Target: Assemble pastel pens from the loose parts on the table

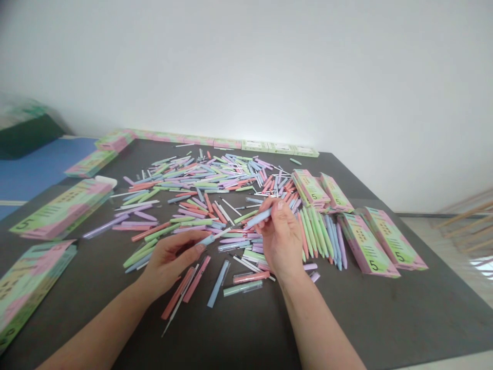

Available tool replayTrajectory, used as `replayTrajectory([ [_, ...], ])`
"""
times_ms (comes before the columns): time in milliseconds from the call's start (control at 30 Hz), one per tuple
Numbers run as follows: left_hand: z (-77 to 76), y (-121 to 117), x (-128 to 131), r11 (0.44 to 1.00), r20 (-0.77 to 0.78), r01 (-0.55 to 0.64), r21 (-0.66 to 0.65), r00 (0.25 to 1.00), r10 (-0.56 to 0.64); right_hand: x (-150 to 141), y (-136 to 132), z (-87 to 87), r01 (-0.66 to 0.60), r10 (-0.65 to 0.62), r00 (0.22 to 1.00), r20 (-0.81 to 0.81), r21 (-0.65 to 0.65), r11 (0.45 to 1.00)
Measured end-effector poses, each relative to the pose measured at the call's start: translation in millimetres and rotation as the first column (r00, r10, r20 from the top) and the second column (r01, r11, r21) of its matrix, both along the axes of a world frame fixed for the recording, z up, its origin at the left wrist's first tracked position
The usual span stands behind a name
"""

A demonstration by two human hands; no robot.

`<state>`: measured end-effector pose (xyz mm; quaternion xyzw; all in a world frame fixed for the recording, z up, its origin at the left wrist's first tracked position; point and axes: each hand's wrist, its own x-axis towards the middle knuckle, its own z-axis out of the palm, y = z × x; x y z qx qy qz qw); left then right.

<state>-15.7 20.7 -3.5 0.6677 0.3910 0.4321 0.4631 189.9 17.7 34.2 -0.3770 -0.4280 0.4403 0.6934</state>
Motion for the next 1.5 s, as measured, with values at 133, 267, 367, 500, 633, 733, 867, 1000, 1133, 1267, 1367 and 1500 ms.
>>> replayTrajectory([
  [133,-0.5,0,0,1.000,-0.009,-0.006,0.012,1.000,0.006,-2,-1,-2.0,-0.064,0.064,0.997,-0.031,0.004,0.998],
  [267,-0.2,0,0,1.000,-0.025,-0.008,0.015,1.000,0.008,-3,-2,-4.6,-0.096,0.097,0.995,-0.024,0.011,0.995],
  [367,0.0,0,-1,1.000,-0.037,-0.003,0.031,0.999,0.004,-4,-3,-7.4,-0.129,0.130,0.991,-0.014,0.022,0.991],
  [500,-0.1,0,-1,0.997,-0.064,0.015,0.080,0.998,-0.010,-6,-4,-12.9,-0.161,0.162,0.984,0.078,-0.014,0.987],
  [633,-1.1,1,-1,0.993,-0.086,0.018,0.113,0.996,-0.008,-9,-5,-18.9,-0.196,0.201,0.961,0.192,-0.042,0.980],
  [733,-1.7,1,0,0.989,-0.092,0.027,0.145,0.996,-0.013,-9,-4,-22.1,-0.218,0.224,0.943,0.247,-0.052,0.975],
  [867,-1.3,1,-1,0.984,-0.077,0.030,0.177,0.997,-0.016,-7,-4,-23.1,-0.193,0.206,0.932,0.297,-0.075,0.978],
  [1000,-0.8,1,-2,0.979,-0.073,0.043,0.200,0.997,-0.029,-4,-5,-17.4,-0.172,0.198,0.909,0.366,-0.104,0.980],
  [1133,-0.4,2,-2,0.973,-0.081,0.038,0.229,0.997,-0.020,-5,-7,-9.4,-0.129,0.171,0.874,0.456,-0.123,0.984],
  [1267,-0.6,3,-2,0.964,-0.100,0.038,0.263,0.995,-0.011,-7,-6,-7.2,-0.125,0.182,0.872,0.454,-0.151,0.980],
  [1367,-1.4,4,-2,0.955,-0.121,0.041,0.292,0.993,-0.006,-7,-5,-9.4,-0.132,0.219,0.873,0.436,-0.221,0.966],
  [1500,-3.4,4,-2,0.938,-0.149,0.048,0.343,0.989,0.004,-4,-4,-14.3,-0.108,0.234,0.846,0.479,-0.276,0.955],
])
